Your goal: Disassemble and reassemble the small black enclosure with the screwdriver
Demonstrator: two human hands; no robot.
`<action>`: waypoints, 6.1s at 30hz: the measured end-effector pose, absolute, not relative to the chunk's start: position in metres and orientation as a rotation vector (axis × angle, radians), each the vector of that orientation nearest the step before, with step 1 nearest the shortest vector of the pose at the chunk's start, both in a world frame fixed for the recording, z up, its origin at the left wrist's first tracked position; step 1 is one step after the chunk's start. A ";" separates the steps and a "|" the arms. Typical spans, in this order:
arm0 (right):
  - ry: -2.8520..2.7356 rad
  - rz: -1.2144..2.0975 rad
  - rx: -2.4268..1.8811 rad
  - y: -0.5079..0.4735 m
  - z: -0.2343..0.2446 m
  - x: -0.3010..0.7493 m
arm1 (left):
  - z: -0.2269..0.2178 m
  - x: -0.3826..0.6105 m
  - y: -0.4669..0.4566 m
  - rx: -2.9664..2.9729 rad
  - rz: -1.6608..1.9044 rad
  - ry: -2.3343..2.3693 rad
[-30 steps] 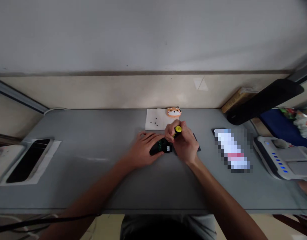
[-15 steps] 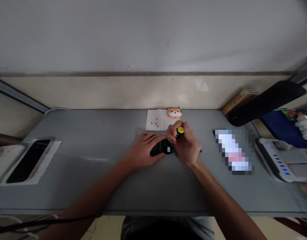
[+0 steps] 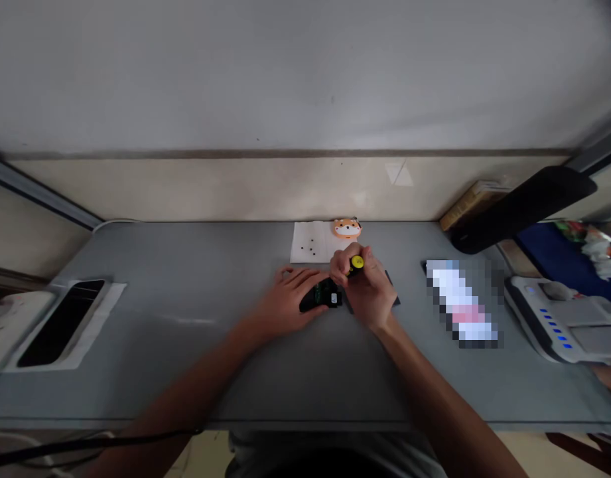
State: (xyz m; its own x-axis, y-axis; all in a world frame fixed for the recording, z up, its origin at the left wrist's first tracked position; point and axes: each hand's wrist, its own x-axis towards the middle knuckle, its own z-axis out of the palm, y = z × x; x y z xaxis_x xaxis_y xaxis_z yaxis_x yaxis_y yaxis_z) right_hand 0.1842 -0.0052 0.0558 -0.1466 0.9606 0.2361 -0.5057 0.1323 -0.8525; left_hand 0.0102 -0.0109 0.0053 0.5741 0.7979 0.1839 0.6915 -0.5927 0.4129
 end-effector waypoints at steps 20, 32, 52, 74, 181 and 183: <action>-1.020 1.412 -0.557 -0.003 0.055 0.184 | 0.004 0.009 -0.004 2.475 0.431 1.178; -1.022 1.453 -0.532 -0.004 0.054 0.185 | 0.004 0.010 -0.004 2.534 0.430 1.138; -1.033 1.427 -0.563 -0.005 0.056 0.184 | 0.005 0.011 -0.005 2.545 0.501 1.106; -1.013 1.401 -0.611 -0.005 0.056 0.186 | 0.005 0.010 -0.007 2.519 0.484 1.125; -0.867 1.665 -0.497 -0.022 0.048 0.159 | 0.000 -0.022 0.011 2.197 1.108 1.256; -0.861 1.660 -0.531 -0.021 0.049 0.161 | 0.003 -0.023 0.010 2.209 1.031 1.269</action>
